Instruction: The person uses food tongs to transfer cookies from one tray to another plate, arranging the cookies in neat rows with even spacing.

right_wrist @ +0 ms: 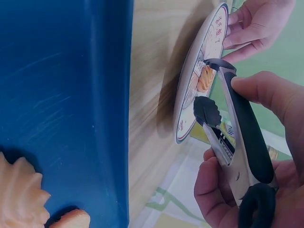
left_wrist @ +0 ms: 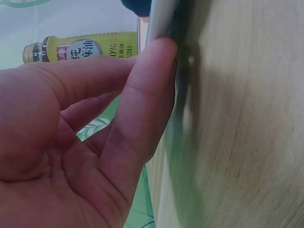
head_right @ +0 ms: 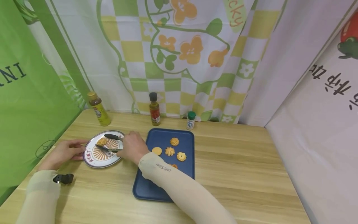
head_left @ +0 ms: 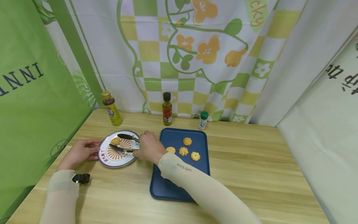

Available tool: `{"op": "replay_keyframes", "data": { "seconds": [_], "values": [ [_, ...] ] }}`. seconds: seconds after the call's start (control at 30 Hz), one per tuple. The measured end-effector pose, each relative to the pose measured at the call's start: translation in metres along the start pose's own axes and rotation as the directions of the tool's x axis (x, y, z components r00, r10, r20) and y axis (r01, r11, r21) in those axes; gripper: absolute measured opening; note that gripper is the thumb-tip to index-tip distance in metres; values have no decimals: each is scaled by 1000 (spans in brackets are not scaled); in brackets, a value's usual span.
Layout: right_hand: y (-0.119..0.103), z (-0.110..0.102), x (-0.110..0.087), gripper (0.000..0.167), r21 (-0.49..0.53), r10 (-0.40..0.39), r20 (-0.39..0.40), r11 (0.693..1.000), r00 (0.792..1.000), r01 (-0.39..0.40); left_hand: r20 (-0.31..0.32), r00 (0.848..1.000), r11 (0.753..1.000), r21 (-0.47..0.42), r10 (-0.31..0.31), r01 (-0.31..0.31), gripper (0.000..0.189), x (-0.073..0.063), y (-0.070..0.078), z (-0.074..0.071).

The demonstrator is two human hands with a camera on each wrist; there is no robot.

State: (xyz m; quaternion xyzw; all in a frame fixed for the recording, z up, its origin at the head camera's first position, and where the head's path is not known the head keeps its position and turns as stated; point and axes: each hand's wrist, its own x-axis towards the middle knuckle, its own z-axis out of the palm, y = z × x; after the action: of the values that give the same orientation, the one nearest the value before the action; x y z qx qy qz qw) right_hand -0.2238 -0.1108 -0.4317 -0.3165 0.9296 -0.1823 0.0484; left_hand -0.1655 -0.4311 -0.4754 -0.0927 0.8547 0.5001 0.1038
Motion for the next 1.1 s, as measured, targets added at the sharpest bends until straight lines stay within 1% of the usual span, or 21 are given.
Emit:
{"op": "replay_keyframes", "data": {
  "seconds": [0.23, 0.37, 0.47, 0.63, 0.8, 0.9, 1.1],
  "values": [
    [3, -2, -7, 31, 64, 34, -4, 997, 999, -34, 3, 1000, 1000, 8, -9, 8, 52, 1, -2, 1],
    [7, -6, -15, 45, 124, 78, -12, 989, 997, -76, 0, 1000, 1000, 27, -4, 4, 52, 1, 0, 0],
    [13, -10, -22, 57, 189, 98, -27, 978, 995, -91, -3, 1000, 999, 42, -1, 1, 52, 2, 1, -1],
    [25, -16, -37, 61, 265, 101, -47, 961, 994, -85, 0, 1000, 999, 41, -12, 12, 52, 2, 0, -2],
    [39, -24, -54, 61, 289, 103, -70, 954, 992, -79, -2, 1000, 999, 38, -20, 20, 52, 1, -1, -1],
    [48, -29, -64, 61, 285, 101, -91, 956, 991, -71, -5, 1000, 999, 36, -26, 26, 52, 1, -1, -1],
    [72, -41, -89, 58, 264, 152, -127, 958, 980, -115, -7, 999, 999, 34, -35, 35, 52, 2, -2, -2]
  ]
}}
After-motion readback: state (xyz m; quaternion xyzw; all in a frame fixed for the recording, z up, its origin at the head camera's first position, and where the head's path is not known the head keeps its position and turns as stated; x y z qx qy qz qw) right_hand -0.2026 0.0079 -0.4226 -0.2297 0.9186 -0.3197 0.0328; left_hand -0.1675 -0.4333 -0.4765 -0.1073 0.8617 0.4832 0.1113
